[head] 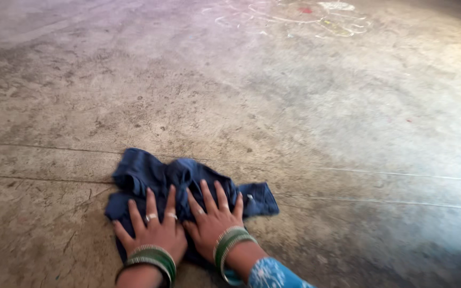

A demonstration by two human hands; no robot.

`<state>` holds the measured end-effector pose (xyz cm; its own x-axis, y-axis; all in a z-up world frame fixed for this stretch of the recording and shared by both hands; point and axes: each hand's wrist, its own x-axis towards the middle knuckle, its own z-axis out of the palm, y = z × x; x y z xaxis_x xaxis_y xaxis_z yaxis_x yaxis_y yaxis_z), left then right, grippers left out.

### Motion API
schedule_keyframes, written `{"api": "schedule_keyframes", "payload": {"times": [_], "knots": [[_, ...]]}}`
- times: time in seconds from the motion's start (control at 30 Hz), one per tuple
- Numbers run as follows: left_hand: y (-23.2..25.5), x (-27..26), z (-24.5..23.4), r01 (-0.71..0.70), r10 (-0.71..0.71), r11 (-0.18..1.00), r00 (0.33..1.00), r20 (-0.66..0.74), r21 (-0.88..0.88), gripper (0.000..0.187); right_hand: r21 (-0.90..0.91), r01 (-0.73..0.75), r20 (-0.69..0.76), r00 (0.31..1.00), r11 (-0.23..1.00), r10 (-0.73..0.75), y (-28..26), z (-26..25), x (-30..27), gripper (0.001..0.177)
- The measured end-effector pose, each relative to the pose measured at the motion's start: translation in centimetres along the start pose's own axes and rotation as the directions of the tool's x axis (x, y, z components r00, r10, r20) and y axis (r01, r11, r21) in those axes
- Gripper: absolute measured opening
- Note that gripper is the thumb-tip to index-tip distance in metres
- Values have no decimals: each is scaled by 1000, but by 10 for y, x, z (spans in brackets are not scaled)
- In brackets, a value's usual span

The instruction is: The person wipes a tiled floor with a dark blue cloth, moving in a repetitive scrubbing motion. They briefly pick up a yellow bucket and place it down before resuming the wiping action across the floor surface.

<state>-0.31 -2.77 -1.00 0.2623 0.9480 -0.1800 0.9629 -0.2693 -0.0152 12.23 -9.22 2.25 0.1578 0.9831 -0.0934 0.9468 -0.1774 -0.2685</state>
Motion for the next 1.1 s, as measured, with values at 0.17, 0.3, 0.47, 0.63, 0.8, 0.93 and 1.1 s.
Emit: {"api": "schedule_keyframes", "payload": {"times": [0.17, 0.3, 0.47, 0.63, 0.8, 0.93, 1.1], "knots": [[31, -73, 68, -143, 92, 990, 699, -709, -12, 70, -156, 64, -184, 979, 986, -92, 49, 48, -79, 73], [68, -106, 91, -258, 131, 966, 513, -849, -7, 58, -435, 32, -601, 734, 900, -316, 98, 72, -118, 70], [85, -101, 40, -246, 212, 968, 905, -370, -48, 85, -104, -102, -16, 995, 989, 101, 94, 28, -113, 73], [106, -27, -17, -299, 306, 945, 951, 39, -133, 82, -116, -175, -22, 985, 978, 174, 103, -14, -47, 66], [120, 25, -40, -280, 303, 938, 949, 92, -204, 78, -122, -249, 107, 959, 961, 262, 119, -36, 16, 69], [114, 20, -37, -316, 326, 928, 945, 20, -195, 78, -182, -263, 109, 952, 947, 285, 117, -34, 16, 70], [92, -40, 9, -408, 378, 901, 905, -195, -146, 81, -203, -227, 21, 972, 953, 236, 113, 11, -58, 69]]}}
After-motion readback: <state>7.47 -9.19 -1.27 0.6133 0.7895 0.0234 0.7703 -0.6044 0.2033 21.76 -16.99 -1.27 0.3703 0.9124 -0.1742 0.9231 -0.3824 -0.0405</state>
